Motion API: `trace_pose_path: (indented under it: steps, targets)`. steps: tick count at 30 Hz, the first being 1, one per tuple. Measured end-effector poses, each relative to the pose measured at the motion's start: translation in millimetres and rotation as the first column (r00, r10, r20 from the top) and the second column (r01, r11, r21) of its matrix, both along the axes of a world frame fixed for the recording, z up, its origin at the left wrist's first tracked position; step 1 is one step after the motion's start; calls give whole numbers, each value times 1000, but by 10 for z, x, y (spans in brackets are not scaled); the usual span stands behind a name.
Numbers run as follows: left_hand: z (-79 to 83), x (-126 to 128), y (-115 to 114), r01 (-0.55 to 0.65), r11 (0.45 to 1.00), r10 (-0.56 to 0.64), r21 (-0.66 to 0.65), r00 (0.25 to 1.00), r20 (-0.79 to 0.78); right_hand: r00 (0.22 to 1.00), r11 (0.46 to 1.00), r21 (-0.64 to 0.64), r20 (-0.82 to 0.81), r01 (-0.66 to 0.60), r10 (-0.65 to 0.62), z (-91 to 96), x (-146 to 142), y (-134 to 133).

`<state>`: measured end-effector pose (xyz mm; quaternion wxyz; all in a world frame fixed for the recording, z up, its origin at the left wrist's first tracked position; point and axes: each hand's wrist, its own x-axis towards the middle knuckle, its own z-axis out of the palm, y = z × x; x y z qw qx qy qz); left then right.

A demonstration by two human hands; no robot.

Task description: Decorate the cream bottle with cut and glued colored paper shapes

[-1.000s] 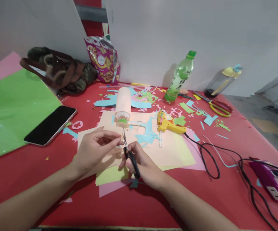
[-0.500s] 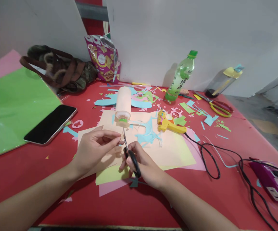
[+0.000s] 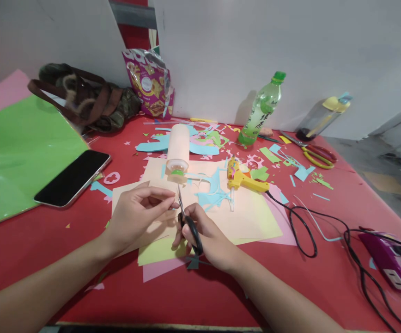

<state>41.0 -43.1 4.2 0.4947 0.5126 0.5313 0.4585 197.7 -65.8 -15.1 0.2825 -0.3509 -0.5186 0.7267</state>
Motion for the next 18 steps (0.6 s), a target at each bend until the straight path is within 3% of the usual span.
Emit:
trace_pose_path:
  steps: [18]
  targets:
    - [-61,35,-24,-17,999,19,-49,999,41,997,998,64,71,6,-10,1,-11,-13]
